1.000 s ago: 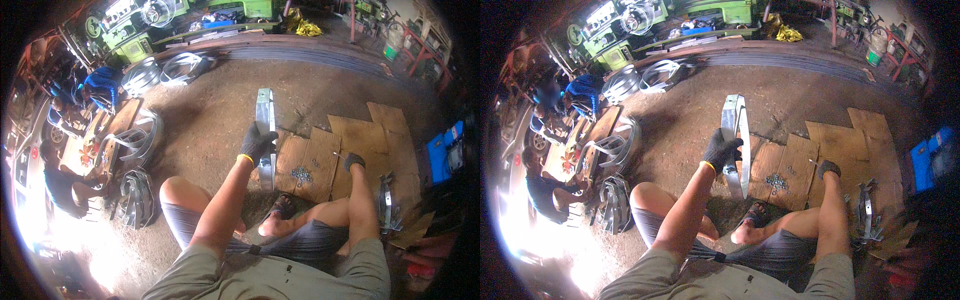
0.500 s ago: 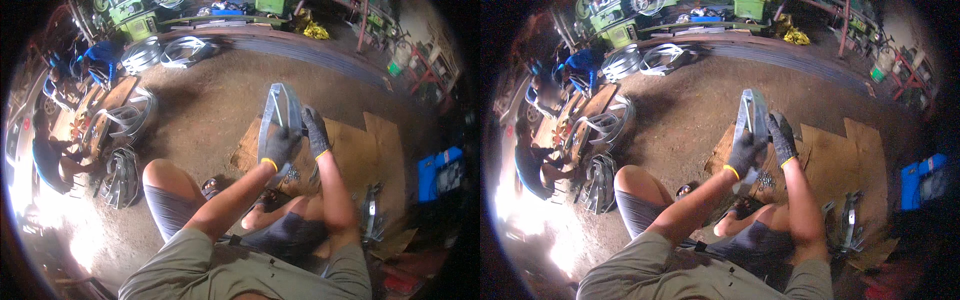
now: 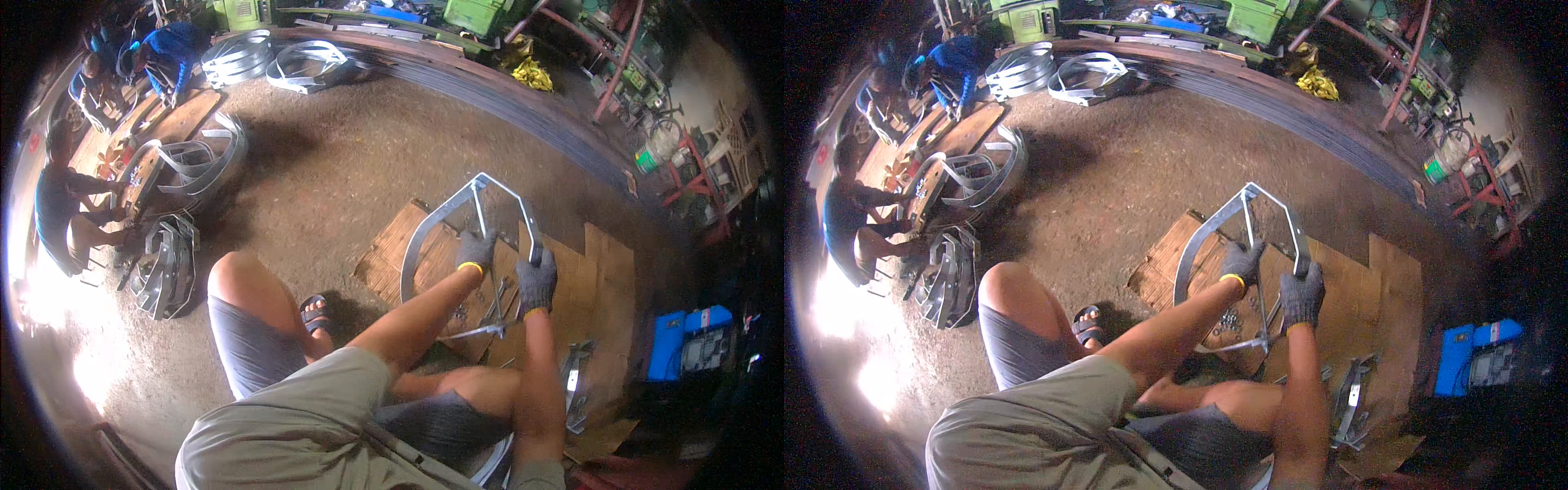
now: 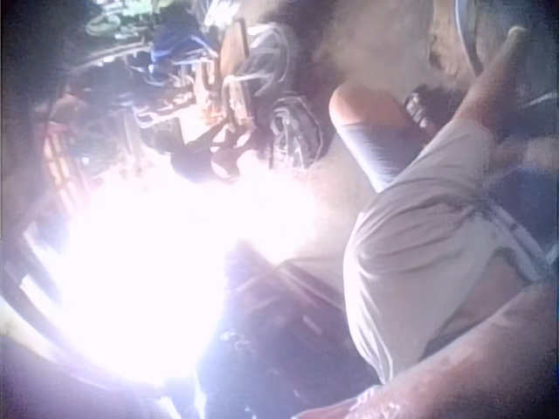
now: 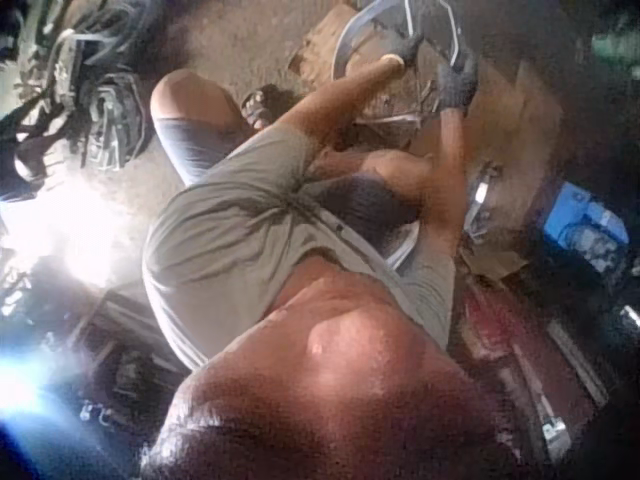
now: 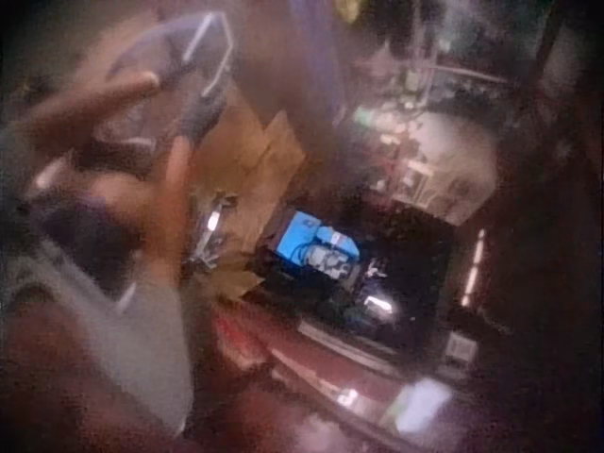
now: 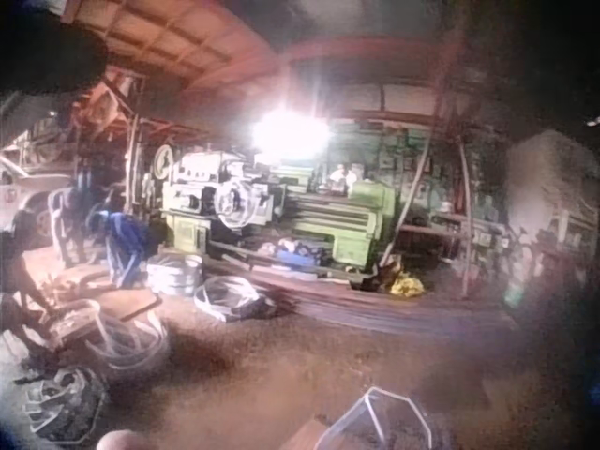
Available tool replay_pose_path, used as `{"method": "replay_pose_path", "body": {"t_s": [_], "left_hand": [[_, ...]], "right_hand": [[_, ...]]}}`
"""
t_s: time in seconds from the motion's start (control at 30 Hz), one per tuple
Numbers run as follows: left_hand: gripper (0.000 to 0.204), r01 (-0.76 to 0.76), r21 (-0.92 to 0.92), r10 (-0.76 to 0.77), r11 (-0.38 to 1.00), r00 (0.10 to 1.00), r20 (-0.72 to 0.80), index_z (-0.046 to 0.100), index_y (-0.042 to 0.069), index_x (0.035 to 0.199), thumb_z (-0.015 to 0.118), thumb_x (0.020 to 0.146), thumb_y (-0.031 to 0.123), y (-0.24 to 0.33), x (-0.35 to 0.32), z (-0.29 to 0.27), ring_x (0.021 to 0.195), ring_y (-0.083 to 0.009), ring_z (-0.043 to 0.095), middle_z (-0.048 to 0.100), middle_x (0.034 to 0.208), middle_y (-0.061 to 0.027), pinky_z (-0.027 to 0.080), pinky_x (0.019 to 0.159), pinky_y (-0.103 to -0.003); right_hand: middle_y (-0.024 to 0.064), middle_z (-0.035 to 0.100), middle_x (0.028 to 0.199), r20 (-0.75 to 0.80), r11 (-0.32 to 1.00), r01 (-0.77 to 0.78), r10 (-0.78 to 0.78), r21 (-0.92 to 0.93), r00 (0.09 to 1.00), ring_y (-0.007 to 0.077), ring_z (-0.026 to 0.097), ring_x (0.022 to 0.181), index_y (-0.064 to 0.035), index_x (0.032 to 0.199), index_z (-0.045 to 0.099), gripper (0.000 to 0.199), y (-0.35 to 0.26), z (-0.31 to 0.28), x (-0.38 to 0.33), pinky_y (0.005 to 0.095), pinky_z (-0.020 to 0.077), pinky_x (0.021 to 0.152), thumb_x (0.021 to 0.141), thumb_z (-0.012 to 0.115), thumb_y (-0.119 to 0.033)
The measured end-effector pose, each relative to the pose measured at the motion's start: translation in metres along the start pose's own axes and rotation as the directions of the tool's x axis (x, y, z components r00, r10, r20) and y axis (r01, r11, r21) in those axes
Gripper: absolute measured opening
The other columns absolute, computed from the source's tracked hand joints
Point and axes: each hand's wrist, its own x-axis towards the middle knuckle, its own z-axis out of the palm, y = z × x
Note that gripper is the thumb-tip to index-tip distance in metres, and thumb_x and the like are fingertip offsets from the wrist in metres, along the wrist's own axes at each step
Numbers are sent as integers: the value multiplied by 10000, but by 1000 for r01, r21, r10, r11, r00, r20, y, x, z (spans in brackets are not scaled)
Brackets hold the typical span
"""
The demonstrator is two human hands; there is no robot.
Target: The person sits on the floor and assembles a metal frame by inserting bolts and tightening nuts with a wrench. They handle multiple nuts and bolts, repeatedly adjusting the frame and tightening connections.
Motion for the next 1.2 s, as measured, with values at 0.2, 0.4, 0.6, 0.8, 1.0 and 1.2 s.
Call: {"method": "replay_pose_path", "body": {"t_s": [0.2,0.4,0.6,0.8,1.0,1.2], "left_hand": [[438,55,73,-53,996,998,-26,600,44,1156,554,997,450,8,-26,41,1045,-528,619,664,1107,-316,495,874,-571],[542,-13,38,13,999,1000,6,577,60,1230,515,1001,547,26,-15,-9,1095,-523,615,670,1119,-317,480,920,-580],[668,90,475,21,875,974,-225,723,46,1073,542,928,673,-45,-31,-123,1056,-410,685,722,1075,-229,523,901,-516],[650,509,83,-516,857,844,145,649,46,1237,594,917,609,-246,-27,-141,1077,-372,671,664,1223,-214,522,925,-519],[581,762,-462,-719,454,620,315,599,29,1304,668,929,468,-294,-19,-86,1063,-411,659,652,1250,-217,509,936,-578],[325,886,-416,-744,207,419,521,640,50,1096,642,943,336,-265,-69,-69,775,-370,630,658,913,-200,506,647,-535]], "right_hand": [[50,591,828,-42,979,186,-183,85,982,136,573,789,-27,917,511,250,39,-15,7,354,507,701,713,654,-18],[115,636,869,-25,991,125,-126,-42,992,213,648,829,-16,971,522,270,5,11,11,377,525,759,738,657,-27],[157,699,976,-17,980,199,-198,10,980,309,707,926,-19,1099,537,361,-1,27,40,424,531,857,774,670,-99],[233,680,1188,69,979,199,-202,45,977,354,673,1116,14,1273,524,577,-5,64,64,411,500,968,748,706,-141],[246,649,1267,15,959,259,-262,114,965,364,629,1212,53,1350,490,709,-12,78,60,404,481,1026,716,732,-153],[264,614,1327,-9,985,157,-158,-77,987,389,603,1247,49,1394,471,775,-10,43,47,429,472,1044,725,771,-199]]}}
